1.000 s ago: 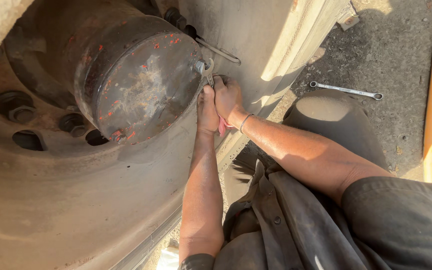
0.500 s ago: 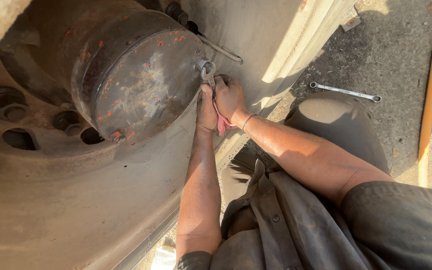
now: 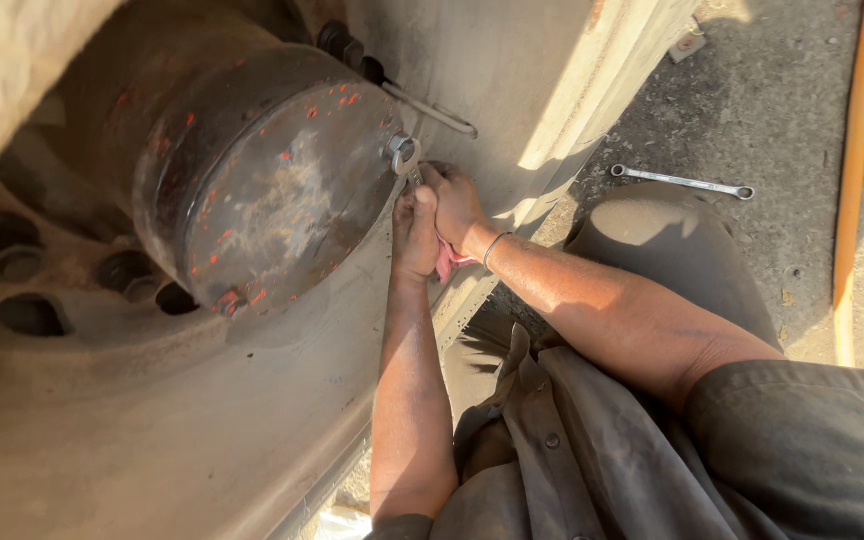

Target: The person kneels beside a large truck wheel and uses two wrenches to tighten a central nut on the wheel hub. They repeatedly reposition the wrenches and apply force to secure the nut.

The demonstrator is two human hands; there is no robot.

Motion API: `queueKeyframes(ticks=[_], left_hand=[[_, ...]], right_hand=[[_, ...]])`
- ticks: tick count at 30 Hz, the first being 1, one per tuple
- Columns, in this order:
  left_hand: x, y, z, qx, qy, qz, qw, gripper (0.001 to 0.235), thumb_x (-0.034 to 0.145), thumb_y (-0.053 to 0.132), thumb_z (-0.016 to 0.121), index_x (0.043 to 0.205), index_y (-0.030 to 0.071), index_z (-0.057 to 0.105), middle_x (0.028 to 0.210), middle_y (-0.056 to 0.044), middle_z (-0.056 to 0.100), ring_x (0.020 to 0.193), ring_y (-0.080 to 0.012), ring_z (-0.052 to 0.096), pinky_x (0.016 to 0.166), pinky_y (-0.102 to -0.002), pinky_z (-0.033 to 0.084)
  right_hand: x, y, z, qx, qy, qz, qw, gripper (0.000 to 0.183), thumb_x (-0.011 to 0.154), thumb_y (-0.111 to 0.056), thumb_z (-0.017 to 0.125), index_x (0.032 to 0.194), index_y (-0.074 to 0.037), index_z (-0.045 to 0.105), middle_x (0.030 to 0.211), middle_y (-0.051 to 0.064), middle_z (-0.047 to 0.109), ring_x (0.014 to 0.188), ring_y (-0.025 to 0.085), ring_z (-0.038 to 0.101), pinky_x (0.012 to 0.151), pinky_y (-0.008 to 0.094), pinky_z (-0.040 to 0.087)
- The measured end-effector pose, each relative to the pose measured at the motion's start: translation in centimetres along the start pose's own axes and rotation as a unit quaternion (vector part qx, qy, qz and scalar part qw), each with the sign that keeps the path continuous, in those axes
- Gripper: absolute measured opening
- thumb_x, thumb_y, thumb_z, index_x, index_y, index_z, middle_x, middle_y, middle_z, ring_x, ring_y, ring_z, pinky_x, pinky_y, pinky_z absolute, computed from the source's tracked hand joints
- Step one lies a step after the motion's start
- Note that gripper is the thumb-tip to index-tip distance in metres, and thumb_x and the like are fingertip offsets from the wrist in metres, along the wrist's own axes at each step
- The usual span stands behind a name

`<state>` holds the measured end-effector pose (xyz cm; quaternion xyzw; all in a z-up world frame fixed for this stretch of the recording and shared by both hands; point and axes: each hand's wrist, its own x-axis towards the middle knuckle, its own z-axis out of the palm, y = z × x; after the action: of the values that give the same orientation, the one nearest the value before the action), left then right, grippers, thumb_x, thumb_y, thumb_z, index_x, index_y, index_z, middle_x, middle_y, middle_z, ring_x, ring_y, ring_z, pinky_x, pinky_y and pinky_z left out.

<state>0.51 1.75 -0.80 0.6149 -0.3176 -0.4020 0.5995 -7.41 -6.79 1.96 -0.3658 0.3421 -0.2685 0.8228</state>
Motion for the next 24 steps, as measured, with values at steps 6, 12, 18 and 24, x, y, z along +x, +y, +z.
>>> queueKeyframes(ticks=[6,12,18,24], left_hand=[[0.2,2.7,1.1,0.055,-0.030,0.002,0.998,0.063,0.096,0.059,0.069,0.119,0.000,0.062,0.109,-0.003,0.064,0.103,-0.0121,0.059,0.091,-0.031,0.052],[0.2,5.0,2.0,0.087,-0.017,-0.040,0.995,0.062,0.094,0.056,0.068,0.115,-0.001,0.064,0.107,-0.006,0.068,0.103,-0.0139,0.063,0.092,-0.032,0.053],[-1.2,6.8,1.9,0.115,-0.029,-0.029,0.992,0.054,0.098,0.052,0.064,0.115,0.001,0.063,0.108,-0.007,0.067,0.104,-0.0159,0.062,0.095,-0.033,0.052],[-2.7,9.0,0.9,0.183,-0.037,-0.001,0.982,0.046,0.103,0.047,0.060,0.117,0.003,0.062,0.108,-0.009,0.067,0.105,-0.0179,0.062,0.098,-0.034,0.050]], right_hand=[[0.5,0.9,-0.2,0.026,-0.022,-0.009,0.999,0.034,0.100,-0.030,0.051,0.084,-0.001,0.060,0.077,0.005,0.060,0.069,0.015,0.054,0.064,0.033,0.049],[0.1,1.4,0.0,-0.121,-0.023,-0.156,0.980,0.028,0.100,-0.029,0.051,0.090,-0.003,0.057,0.081,0.002,0.057,0.071,0.013,0.054,0.066,0.031,0.050],[-1.2,2.2,0.7,0.037,-0.027,0.047,0.998,0.033,0.103,-0.034,0.048,0.092,-0.004,0.055,0.077,0.004,0.052,0.069,0.015,0.048,0.061,0.034,0.048],[-2.3,3.5,1.6,-0.226,-0.048,-0.209,0.950,0.026,0.096,-0.021,0.063,0.113,-0.005,0.052,0.092,0.001,0.053,0.085,0.012,0.049,0.075,0.031,0.050]])
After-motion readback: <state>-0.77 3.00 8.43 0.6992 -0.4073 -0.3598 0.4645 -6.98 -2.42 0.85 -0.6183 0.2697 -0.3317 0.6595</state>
